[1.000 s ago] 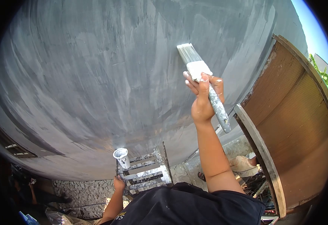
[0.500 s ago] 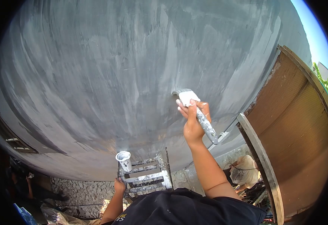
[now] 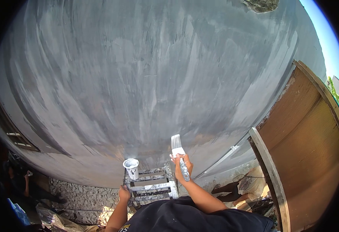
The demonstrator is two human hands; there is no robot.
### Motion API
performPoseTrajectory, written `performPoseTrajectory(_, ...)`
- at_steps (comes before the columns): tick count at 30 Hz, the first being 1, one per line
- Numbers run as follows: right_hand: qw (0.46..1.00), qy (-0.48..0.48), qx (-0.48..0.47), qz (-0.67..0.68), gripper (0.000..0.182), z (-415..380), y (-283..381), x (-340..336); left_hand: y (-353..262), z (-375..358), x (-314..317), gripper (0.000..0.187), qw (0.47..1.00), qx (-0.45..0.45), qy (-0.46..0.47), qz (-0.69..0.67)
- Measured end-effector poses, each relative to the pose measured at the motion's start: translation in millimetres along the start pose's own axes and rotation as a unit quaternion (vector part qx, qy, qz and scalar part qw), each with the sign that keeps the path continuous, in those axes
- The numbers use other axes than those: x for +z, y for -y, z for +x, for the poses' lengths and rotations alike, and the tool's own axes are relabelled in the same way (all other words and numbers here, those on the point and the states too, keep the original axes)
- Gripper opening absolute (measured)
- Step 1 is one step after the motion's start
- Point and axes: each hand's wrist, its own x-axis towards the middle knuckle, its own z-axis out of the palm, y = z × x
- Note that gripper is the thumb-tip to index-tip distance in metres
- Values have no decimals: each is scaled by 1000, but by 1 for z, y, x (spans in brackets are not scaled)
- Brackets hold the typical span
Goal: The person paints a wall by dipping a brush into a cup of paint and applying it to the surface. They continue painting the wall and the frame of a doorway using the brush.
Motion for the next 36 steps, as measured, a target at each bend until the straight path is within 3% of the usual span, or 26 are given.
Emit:
performPoseTrajectory(1,1000,5,-1,2,12,-7,-2,2,1,-2,0,36,1000,-3,-2,-1)
performPoseTrajectory(3,968,-27,212,132,13,-15,-5,4,5,2,4,36,1000,7,-2,-19)
performPoseTrajectory(4,968,-21,212,134,13,-5,14,7,11,2,5,37,999,20,-1,-34)
performPoseTrajectory(8,975,-50,-11,216,11,101,142,18,13,5,11,37,998,3,-10,-67)
performPoseTrajectory(11,954,-85,-210,198,12,135,235,20,9,3,8,37,1000,-13,-1,-28)
performPoseTrajectory(13,936,-91,-293,170,13,141,252,21,10,4,10,37,999,-11,-7,-34)
performPoseTrajectory(14,937,-89,-292,169,13,138,247,22,13,2,11,36,999,-6,-10,-36)
performPoseTrajectory(16,957,-51,-221,179,14,130,216,30,9,0,8,37,999,-14,-4,-42)
performPoseTrajectory(18,973,-30,-185,137,13,109,144,31,1,-1,3,37,999,-20,1,-47)
performPoseTrajectory(22,997,13,3,70,14,4,2,16,10,2,7,36,1000,-16,-4,-27)
performPoseTrajectory(24,999,15,46,8,12,-22,-11,11,6,3,6,36,999,-21,-6,-34)
performPoseTrajectory(26,981,-8,162,107,11,-26,-13,6,4,0,5,35,999,-17,-11,-26)
performPoseTrajectory(32,963,-82,-170,193,11,136,211,8,5,0,4,34,999,-19,-3,-49)
performPoseTrajectory(36,921,-115,-294,228,14,178,301,10,11,3,10,34,999,-4,-19,-27)
